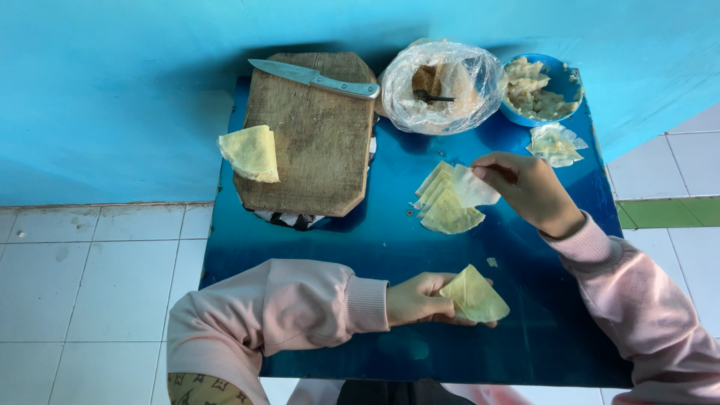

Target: The person spoons brown filling from a plastic-lined bowl onto thin pastry wrappers, folds the wrappers over the filling into triangular pockets by hand, and stacks the folded pieces in a row on the table. A knife and a bowl of filling sit on a cutting board beside the work area.

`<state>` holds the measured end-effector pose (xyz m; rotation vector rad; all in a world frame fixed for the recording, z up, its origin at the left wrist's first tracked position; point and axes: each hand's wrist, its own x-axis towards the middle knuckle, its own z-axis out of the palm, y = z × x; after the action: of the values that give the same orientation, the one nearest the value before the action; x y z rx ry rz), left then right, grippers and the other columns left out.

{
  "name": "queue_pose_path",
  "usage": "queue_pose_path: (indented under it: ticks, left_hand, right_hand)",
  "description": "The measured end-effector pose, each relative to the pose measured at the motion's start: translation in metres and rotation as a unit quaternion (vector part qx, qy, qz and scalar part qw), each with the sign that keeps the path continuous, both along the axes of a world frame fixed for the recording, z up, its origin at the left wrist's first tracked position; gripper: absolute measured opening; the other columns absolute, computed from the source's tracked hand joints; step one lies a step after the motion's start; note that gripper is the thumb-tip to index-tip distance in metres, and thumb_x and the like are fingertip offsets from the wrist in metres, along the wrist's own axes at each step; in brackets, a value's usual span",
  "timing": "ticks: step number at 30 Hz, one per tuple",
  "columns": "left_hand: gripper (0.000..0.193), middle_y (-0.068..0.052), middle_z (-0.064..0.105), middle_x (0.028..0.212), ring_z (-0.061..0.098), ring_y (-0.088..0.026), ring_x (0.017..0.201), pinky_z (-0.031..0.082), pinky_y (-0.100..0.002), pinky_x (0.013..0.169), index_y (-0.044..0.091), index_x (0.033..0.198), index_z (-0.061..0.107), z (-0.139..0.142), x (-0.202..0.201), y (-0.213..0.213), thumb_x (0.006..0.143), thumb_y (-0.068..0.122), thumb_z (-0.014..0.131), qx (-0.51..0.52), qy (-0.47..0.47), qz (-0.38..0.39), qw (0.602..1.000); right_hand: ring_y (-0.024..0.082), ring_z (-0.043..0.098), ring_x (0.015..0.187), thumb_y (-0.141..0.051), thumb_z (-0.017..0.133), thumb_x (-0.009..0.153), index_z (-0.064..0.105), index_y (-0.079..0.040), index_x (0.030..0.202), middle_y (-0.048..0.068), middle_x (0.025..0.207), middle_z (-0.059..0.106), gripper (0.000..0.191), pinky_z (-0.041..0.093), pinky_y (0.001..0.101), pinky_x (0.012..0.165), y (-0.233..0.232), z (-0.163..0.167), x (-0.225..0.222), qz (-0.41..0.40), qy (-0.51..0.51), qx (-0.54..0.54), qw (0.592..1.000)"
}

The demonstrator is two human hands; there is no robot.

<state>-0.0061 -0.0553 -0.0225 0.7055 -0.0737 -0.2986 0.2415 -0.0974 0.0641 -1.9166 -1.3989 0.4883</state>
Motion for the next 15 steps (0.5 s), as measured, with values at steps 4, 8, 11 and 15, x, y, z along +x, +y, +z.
queue_pose_path:
  ticks: [4,8,11,15]
  left_hand:
    - [0.078,-0.023,0.046,0.156,0.052,-0.032,0.14,0.045,-0.037,0.119,0.002,0.168,0.022,-0.002,-0.003,-0.002,0.094,-0.013,0.038,-0.001,-0.01,-0.009,1.0]
    - [0.079,-0.023,0.045,0.157,0.052,-0.034,0.14,0.044,-0.037,0.119,0.001,0.168,0.022,0.002,-0.005,0.0,0.092,-0.013,0.037,-0.014,0.001,-0.018,1.0]
    - [0.079,-0.024,0.044,0.157,0.051,-0.036,0.14,0.044,-0.038,0.119,0.001,0.168,0.022,0.006,-0.007,0.002,0.092,-0.014,0.036,-0.019,0.014,-0.024,0.999]
    - [0.075,-0.026,0.044,0.157,0.051,-0.037,0.141,0.044,-0.038,0.119,-0.002,0.168,0.022,0.008,-0.008,0.006,0.094,-0.013,0.036,-0.04,0.031,-0.032,0.998]
  right_hand:
    - [0.017,0.077,0.089,-0.012,0.069,0.098,0.073,-0.004,0.114,0.008,0.101,0.078,0.018,0.059,0.0282,0.076,0.004,-0.008,-0.003,-0.007,-0.047,0.082,0.995]
    - [0.025,0.075,0.101,-0.006,0.071,0.091,0.073,-0.005,0.11,0.01,0.109,0.077,0.02,0.06,0.033,0.084,-0.01,-0.017,-0.029,0.103,-0.171,0.139,0.97]
    - [0.027,0.072,0.108,-0.005,0.07,0.084,0.071,-0.006,0.113,0.009,0.113,0.076,0.03,0.059,0.0372,0.087,-0.025,-0.019,-0.043,0.177,-0.234,0.141,0.946]
    - [0.027,0.071,0.113,-0.009,0.068,0.079,0.07,-0.006,0.116,0.01,0.118,0.073,0.036,0.059,0.0381,0.09,-0.033,-0.02,-0.054,0.191,-0.298,0.136,0.925]
